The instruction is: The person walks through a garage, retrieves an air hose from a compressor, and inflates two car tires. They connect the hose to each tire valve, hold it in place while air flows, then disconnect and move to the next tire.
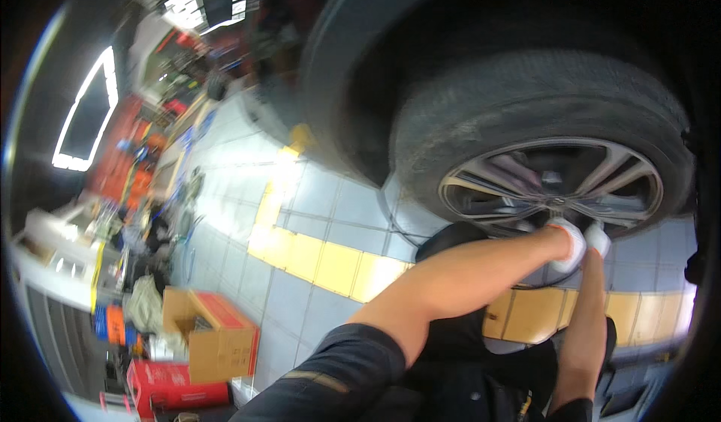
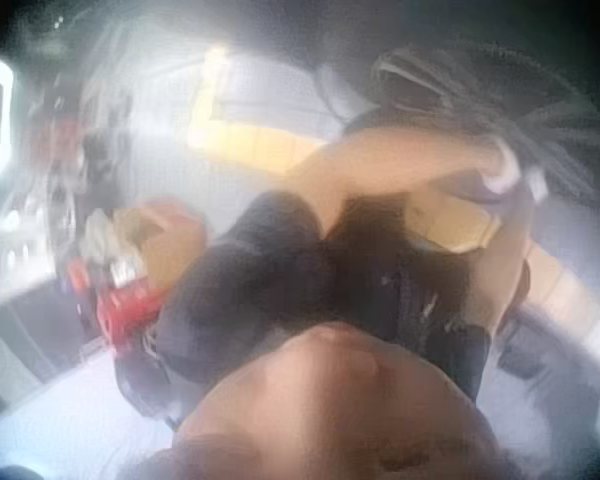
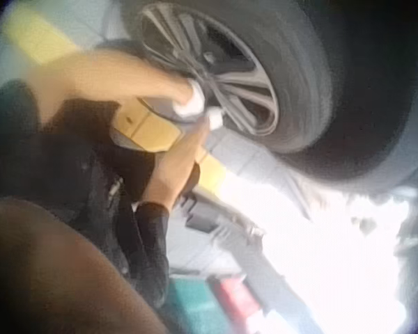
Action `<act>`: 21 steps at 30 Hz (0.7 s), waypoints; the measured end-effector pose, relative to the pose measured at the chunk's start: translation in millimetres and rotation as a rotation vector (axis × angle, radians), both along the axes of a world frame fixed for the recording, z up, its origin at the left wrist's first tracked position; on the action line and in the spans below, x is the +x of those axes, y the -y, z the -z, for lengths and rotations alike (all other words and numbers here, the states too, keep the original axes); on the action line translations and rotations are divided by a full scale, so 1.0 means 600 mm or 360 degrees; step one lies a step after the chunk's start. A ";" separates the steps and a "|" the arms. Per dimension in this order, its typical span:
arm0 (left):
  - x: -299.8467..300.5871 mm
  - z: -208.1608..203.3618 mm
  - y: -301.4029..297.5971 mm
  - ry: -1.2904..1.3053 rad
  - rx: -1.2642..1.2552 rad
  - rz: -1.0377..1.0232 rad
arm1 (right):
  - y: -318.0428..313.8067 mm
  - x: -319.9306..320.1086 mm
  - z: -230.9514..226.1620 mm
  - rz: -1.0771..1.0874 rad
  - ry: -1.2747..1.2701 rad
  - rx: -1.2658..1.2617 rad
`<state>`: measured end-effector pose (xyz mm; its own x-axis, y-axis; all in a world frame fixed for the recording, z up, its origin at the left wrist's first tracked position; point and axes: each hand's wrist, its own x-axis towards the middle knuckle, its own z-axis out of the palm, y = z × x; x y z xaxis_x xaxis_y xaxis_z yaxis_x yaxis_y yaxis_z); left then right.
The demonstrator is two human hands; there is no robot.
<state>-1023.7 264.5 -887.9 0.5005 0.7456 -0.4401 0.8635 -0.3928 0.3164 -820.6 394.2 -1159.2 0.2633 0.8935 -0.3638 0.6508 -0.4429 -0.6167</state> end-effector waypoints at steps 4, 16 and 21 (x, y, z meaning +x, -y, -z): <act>0.013 0.023 -0.018 -0.0059 -0.0004 0.0086 | -0.019 0.017 0.006 0.0360 -0.0376 -0.0027; 0.027 0.016 -0.008 -0.0103 0.0017 -0.0104 | -0.020 0.018 -0.007 0.0345 -0.0499 -0.0191; 0.025 0.043 -0.014 0.0024 0.0083 -0.0049 | 0.001 -0.010 -0.026 0.0431 -0.0900 -0.0109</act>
<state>-1008.5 273.2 -913.5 0.4830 0.7826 -0.3927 0.8708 -0.3824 0.3089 -826.3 393.4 -1143.9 0.2269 0.7919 -0.5669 0.0915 -0.5968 -0.7971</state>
